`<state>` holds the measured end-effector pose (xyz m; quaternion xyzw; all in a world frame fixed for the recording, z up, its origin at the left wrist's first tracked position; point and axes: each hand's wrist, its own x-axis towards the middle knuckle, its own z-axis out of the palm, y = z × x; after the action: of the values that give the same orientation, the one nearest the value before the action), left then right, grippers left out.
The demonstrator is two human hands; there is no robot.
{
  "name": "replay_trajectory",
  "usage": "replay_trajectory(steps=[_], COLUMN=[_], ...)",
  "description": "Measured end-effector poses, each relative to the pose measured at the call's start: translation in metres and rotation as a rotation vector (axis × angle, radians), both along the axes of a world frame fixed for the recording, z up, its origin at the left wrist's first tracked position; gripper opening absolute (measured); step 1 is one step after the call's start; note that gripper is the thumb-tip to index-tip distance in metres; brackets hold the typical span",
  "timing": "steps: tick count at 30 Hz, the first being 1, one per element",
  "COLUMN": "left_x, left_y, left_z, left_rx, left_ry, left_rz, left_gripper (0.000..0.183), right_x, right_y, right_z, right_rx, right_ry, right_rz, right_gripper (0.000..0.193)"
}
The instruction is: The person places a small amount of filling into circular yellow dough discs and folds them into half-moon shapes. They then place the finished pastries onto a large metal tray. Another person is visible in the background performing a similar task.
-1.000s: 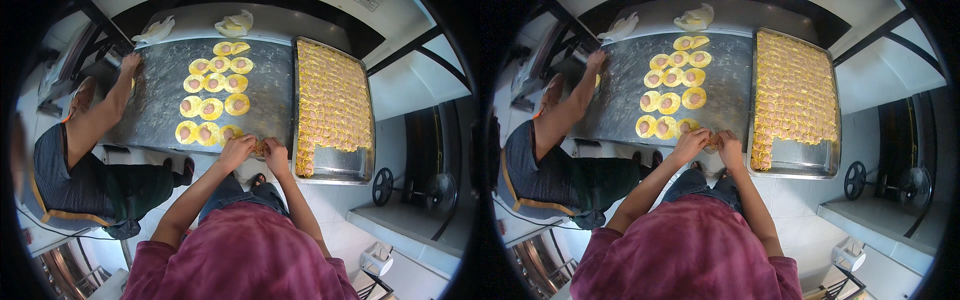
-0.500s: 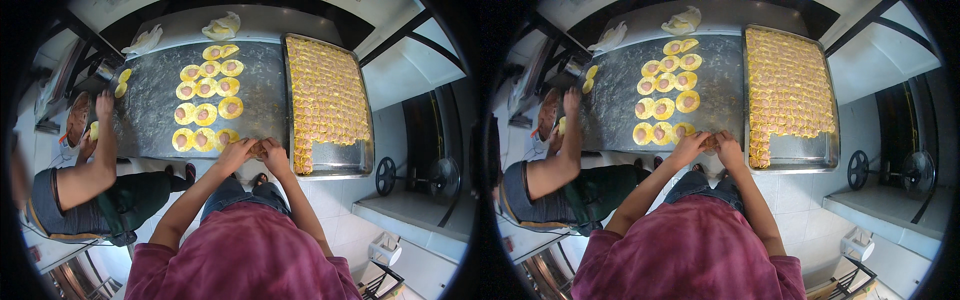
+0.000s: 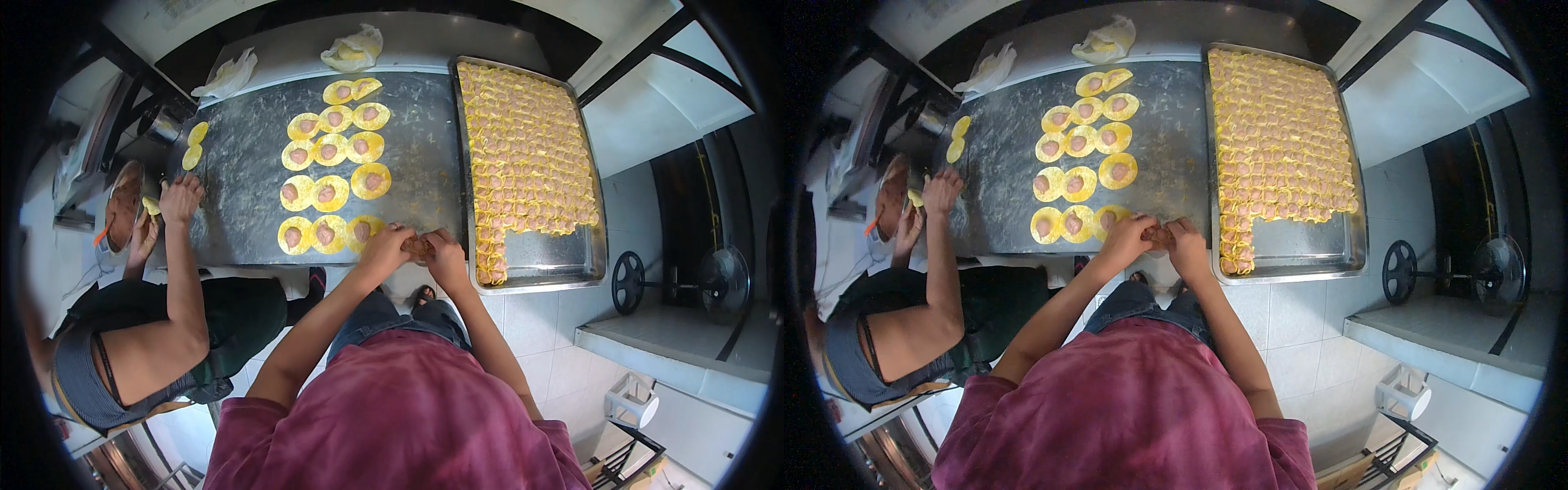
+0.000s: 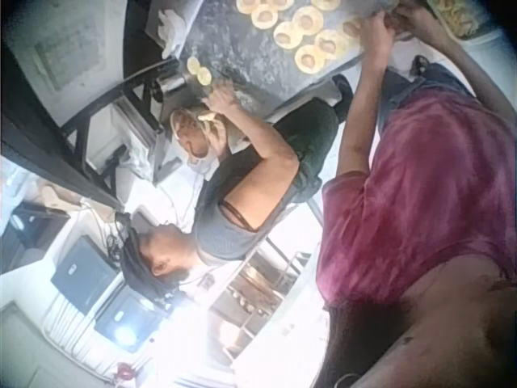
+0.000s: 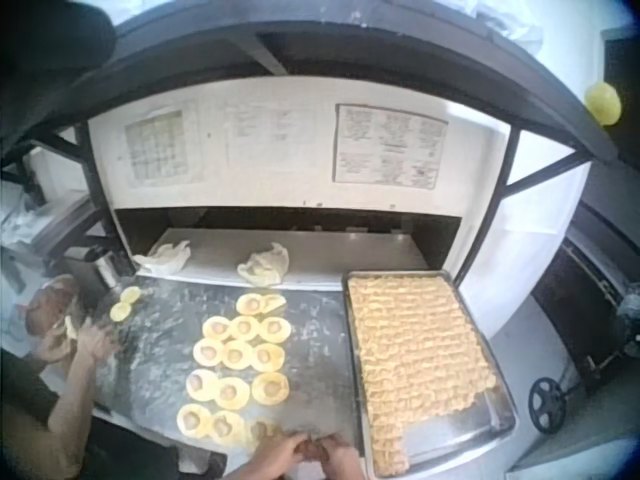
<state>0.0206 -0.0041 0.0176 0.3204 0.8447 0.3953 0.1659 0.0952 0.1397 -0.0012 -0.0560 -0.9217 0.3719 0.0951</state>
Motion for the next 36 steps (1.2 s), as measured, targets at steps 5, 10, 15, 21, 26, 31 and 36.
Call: replay_trajectory(steps=[5, 10, 15, 21, 26, 31, 36], left_x=[0.001, 0.001, 0.001, 0.001, -0.083, -0.244, -0.394], left_y=[-0.001, 0.004, 0.007, -0.004, -0.019, -0.032, -0.092], left_z=[-0.008, -0.007, -0.013, -0.026, 0.005, 0.021, -0.056], left_rx=[0.149, 0.050, 0.106, 0.133, 0.289, 0.114, -0.450], left_ry=[-0.163, -0.005, -0.078, -0.225, -0.240, 0.070, 0.433], left_rz=[-0.006, 0.005, 0.006, 0.050, 0.179, 0.603, 0.530], left_gripper=[0.019, 0.019, 0.020, 0.022, 0.010, 0.006, 0.025], right_x=[0.005, 0.006, 0.006, 0.006, 0.007, 0.008, 0.030], right_y=[-0.002, 0.000, -0.003, -0.004, -0.005, 0.007, 0.068], right_z=[-0.010, 0.003, -0.009, 0.011, -0.001, 0.003, 0.046], right_rx=[-0.016, -0.079, 0.005, -0.062, 0.137, -0.028, -0.332], right_ry=[0.028, 0.051, -0.028, 0.000, 0.004, -0.066, 0.074], right_rz=[-0.021, -0.028, -0.066, 0.044, 0.082, 0.020, -0.340], right_gripper=[0.028, 0.032, 0.034, 0.034, 0.035, 0.027, 0.035])
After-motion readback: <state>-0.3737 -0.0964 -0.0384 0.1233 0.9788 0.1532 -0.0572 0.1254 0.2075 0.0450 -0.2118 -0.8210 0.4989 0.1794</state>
